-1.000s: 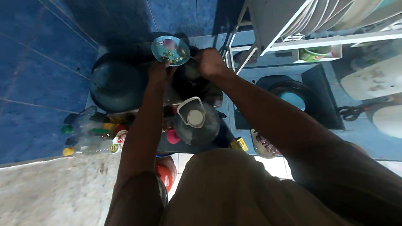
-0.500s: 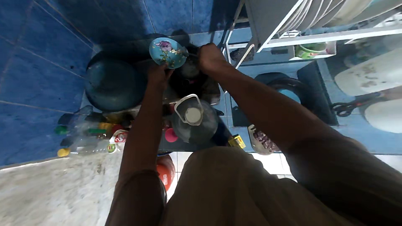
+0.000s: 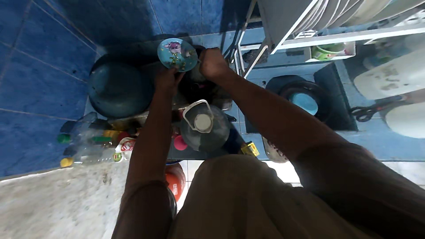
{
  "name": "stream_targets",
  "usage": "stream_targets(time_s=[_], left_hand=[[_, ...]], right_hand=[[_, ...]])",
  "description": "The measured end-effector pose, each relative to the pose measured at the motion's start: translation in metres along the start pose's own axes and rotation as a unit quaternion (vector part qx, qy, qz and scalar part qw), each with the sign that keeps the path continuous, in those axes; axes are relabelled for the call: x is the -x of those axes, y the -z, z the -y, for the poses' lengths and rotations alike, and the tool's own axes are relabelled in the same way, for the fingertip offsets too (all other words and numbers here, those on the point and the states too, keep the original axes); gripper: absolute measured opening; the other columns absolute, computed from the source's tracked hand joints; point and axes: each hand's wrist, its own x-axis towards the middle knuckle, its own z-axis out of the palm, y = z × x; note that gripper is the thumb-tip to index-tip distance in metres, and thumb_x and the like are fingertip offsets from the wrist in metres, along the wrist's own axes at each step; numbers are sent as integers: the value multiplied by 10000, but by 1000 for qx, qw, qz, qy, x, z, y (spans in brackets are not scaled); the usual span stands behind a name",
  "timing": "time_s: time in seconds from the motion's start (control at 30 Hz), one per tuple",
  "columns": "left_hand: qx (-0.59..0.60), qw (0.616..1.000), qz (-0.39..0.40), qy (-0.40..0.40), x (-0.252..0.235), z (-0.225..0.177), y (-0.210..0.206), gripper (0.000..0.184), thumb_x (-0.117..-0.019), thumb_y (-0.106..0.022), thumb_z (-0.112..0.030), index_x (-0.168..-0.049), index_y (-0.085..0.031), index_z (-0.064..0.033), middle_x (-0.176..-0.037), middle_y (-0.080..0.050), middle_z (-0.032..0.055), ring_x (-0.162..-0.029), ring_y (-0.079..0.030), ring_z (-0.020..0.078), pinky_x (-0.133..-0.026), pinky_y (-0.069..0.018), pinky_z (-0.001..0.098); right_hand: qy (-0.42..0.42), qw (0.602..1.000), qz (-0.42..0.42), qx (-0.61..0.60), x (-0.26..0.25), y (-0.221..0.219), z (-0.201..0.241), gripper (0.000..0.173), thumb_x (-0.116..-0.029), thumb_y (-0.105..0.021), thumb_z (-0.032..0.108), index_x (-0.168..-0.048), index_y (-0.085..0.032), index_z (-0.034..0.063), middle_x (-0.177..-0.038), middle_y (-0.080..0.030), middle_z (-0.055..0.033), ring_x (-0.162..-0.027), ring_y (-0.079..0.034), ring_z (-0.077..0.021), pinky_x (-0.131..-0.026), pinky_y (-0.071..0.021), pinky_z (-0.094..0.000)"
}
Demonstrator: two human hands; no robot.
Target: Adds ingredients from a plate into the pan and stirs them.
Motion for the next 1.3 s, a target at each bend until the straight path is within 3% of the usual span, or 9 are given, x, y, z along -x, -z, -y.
stream_targets(time_s=[0.3, 0.4, 0.53, 0.67, 0.83, 0.97, 1.2, 1.3], left_hand=[[-20, 1000, 13, -12, 0, 5, 6, 425, -1004, -589, -52, -1408, -474, 9, -1246, -655, 184, -1060, -719, 278, -911, -633, 413], [-15, 1000, 9, -5, -3, 6, 7, 419, -995, -609, -52, -1391, -484, 8, -1239, -655, 189, -1062, -717, 281, -906, -633, 409], [-23, 1000, -8, 5, -3, 7, 8, 410, -983, -635, -51, -1367, -506, 15, -1221, -662, 184, -1038, -723, 273, -889, -637, 397], [-40, 999, -16, 2, -1, 5, 9, 400, -1000, -622, -64, -1375, -509, 14, -1219, -662, 179, -1024, -725, 253, -884, -635, 373], [-33, 999, -16, 7, -1, 2, 9, 402, -994, -624, -54, -1378, -520, -2, -1215, -669, 174, -1009, -732, 254, -871, -640, 366], [-24, 999, -24, 6, -1, 1, 7, 388, -989, -632, -49, -1358, -530, 14, -1203, -675, 186, -1003, -735, 264, -869, -642, 372], [-29, 999, -22, 8, 0, -3, 11, 373, -987, -611, -47, -1343, -527, 26, -1174, -678, 186, -991, -730, 267, -870, -638, 400], [-44, 999, -20, 4, 0, -2, 11, 363, -980, -623, -50, -1325, -544, 25, -1162, -687, 180, -978, -734, 261, -857, -641, 393]], right_hand=[[-23, 998, 14, 61, -2, 0, -7, 215, -896, -674, 93, -1072, -692, -28, -1175, -679, -256, -1102, -673, -440, -852, -569, -639], [-23, 997, 19, 76, 2, 1, -6, 251, -910, -655, 62, -1141, -679, -34, -1263, -638, -266, -1131, -656, -456, -857, -567, -649], [-40, 996, 9, 74, 5, 2, -10, 247, -948, -637, 116, -1147, -689, -22, -1277, -637, -268, -1134, -655, -468, -870, -563, -658], [-48, 997, 5, 67, 4, 6, -14, 286, -899, -697, 137, -1123, -685, -40, -1274, -626, -275, -1144, -647, -464, -863, -565, -660], [-1, 999, 22, 28, 16, 11, 2, 195, -914, -662, 150, -1017, -697, -12, -1126, -692, -240, -1081, -677, -420, -860, -557, -629], [10, 998, 28, 51, 22, -2, 12, 234, -940, -636, 110, -1119, -670, -37, -1188, -666, -263, -1107, -667, -445, -863, -568, -632], [-21, 996, 23, 84, 16, 0, 8, 236, -935, -642, 96, -1129, -685, -30, -1210, -658, -281, -1099, -664, -477, -829, -565, -667], [-33, 996, 17, 83, 15, 6, 6, 251, -950, -622, 98, -1158, -683, -28, -1297, -621, -277, -1133, -652, -472, -856, -563, -662]])
